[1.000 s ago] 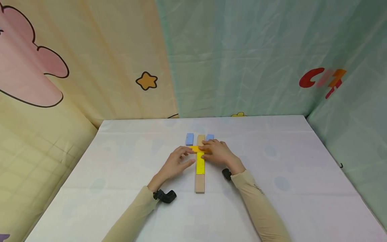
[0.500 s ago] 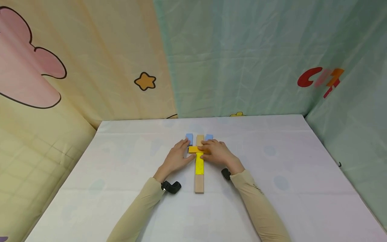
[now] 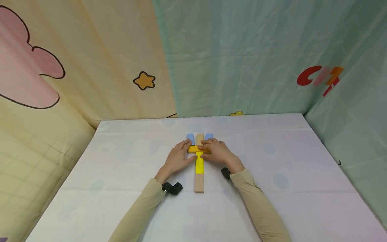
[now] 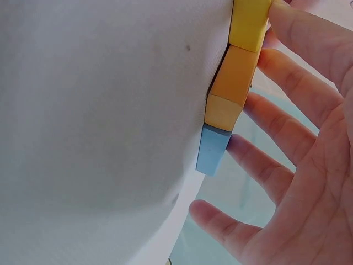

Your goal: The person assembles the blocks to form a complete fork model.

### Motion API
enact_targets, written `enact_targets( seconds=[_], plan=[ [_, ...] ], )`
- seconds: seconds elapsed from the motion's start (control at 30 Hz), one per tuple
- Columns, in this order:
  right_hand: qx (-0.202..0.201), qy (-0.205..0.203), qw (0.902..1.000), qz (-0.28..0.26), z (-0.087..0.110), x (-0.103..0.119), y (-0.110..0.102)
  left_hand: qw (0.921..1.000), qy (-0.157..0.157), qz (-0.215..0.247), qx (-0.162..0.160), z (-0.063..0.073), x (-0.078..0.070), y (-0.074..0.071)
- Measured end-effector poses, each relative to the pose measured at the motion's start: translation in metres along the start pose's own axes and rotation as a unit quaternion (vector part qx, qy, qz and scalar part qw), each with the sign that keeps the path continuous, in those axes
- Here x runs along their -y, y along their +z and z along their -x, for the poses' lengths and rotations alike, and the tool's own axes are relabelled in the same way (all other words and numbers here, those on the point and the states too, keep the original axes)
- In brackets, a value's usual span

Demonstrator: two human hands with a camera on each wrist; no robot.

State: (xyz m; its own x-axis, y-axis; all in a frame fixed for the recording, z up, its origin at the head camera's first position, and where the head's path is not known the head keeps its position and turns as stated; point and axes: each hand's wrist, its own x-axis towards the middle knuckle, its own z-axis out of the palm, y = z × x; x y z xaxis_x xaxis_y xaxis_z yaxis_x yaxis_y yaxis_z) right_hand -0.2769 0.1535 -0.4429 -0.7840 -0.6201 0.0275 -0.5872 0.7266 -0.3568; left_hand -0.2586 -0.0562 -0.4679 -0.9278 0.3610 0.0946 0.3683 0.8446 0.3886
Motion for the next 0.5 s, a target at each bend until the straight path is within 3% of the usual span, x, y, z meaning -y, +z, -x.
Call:
enact_targets(
  seconds=[0.5],
  plan=[
    [-0.002, -0.002, 1.0, 0.0, 0.0002, -0.0005, -0.0002, 0.9998, 0.008, 0.008, -0.014, 0.0001, -0.0011, -0.0017]
  ],
)
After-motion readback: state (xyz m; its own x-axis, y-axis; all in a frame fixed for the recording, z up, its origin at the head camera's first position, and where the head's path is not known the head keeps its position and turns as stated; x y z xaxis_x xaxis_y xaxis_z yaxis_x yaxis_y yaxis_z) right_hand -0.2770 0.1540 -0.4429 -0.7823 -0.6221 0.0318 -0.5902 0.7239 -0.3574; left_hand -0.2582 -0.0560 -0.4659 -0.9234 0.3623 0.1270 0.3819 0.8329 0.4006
